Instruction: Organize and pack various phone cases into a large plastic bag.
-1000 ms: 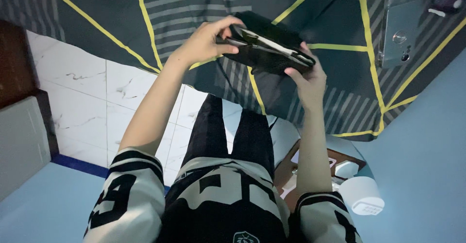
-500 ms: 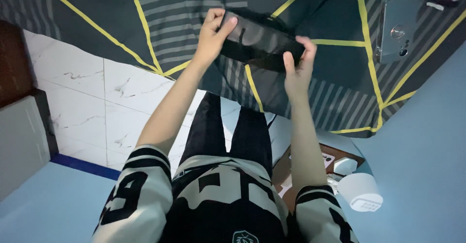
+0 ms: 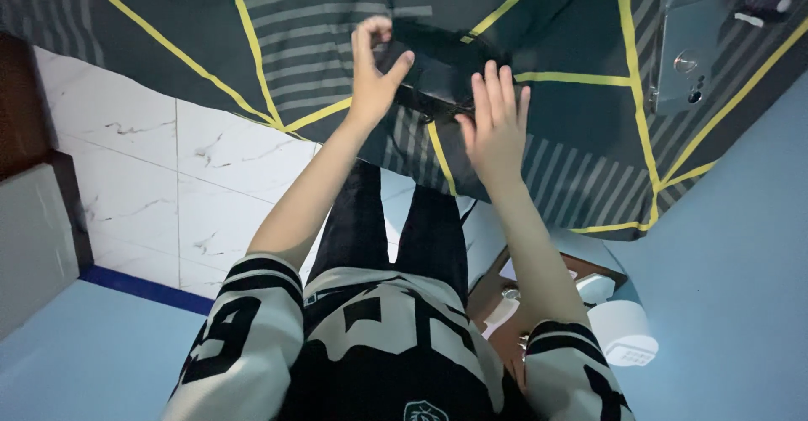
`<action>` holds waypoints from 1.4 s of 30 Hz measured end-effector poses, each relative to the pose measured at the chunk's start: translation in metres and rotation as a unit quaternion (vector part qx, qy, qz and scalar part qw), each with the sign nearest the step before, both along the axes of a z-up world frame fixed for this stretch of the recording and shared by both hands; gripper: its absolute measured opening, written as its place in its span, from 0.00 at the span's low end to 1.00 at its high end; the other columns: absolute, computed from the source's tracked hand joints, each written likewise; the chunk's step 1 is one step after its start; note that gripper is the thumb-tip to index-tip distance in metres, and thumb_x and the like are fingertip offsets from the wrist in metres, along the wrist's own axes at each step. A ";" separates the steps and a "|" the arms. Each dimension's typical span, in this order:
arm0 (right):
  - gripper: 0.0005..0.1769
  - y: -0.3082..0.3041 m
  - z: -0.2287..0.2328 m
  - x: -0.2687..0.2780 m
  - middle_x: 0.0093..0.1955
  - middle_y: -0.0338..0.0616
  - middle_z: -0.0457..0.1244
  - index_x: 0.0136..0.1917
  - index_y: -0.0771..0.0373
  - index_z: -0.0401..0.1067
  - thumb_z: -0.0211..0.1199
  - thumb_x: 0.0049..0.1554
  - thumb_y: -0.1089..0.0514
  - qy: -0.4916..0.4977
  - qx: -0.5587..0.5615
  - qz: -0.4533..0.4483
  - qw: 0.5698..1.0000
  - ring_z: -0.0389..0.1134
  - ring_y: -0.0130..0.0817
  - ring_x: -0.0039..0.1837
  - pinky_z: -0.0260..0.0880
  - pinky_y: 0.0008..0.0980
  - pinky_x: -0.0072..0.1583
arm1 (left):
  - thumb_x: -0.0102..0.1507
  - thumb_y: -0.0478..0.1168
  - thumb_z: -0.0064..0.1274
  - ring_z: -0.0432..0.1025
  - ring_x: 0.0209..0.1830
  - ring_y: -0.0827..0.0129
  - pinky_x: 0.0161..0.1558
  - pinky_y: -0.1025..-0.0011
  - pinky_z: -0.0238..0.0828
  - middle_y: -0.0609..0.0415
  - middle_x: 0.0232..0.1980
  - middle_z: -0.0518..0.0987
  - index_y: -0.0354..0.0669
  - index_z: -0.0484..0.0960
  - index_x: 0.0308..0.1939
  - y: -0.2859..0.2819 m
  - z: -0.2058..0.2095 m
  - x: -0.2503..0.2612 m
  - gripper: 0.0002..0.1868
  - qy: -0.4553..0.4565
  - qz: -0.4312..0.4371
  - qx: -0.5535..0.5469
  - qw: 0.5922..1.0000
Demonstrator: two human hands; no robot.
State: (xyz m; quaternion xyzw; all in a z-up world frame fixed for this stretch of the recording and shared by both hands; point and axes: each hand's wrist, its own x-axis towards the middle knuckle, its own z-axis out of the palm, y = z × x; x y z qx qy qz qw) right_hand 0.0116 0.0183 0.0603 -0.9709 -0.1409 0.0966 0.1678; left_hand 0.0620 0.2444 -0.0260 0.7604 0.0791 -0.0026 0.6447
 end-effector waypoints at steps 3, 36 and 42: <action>0.36 -0.009 -0.021 -0.002 0.83 0.58 0.51 0.80 0.66 0.58 0.64 0.65 0.50 -0.016 -0.036 0.018 0.999 0.44 0.51 0.85 0.41 0.57 0.81 | 0.66 0.35 0.58 0.60 0.74 0.49 0.74 0.55 0.54 0.47 0.70 0.69 0.46 0.80 0.58 0.004 0.031 0.011 0.16 -0.100 -0.092 0.153 0.979; 0.18 0.118 0.220 -0.010 0.48 0.45 0.72 0.51 0.61 0.77 0.78 0.50 0.55 0.076 0.239 -0.032 0.968 0.75 0.36 0.51 0.74 0.35 0.52 | 0.62 0.41 0.60 0.73 0.47 0.60 0.54 0.62 0.60 0.56 0.40 0.80 0.46 0.83 0.39 0.171 0.266 -0.064 0.05 -0.218 -0.239 0.214 0.922; 0.34 0.149 0.292 -0.044 0.66 0.39 0.68 0.69 0.62 0.66 0.76 0.53 0.59 0.202 0.433 0.102 0.872 0.67 0.31 0.69 0.64 0.32 0.71 | 0.62 0.40 0.61 0.74 0.51 0.61 0.55 0.60 0.59 0.57 0.42 0.81 0.45 0.83 0.40 0.227 0.342 -0.159 0.05 -0.258 -0.130 0.268 0.919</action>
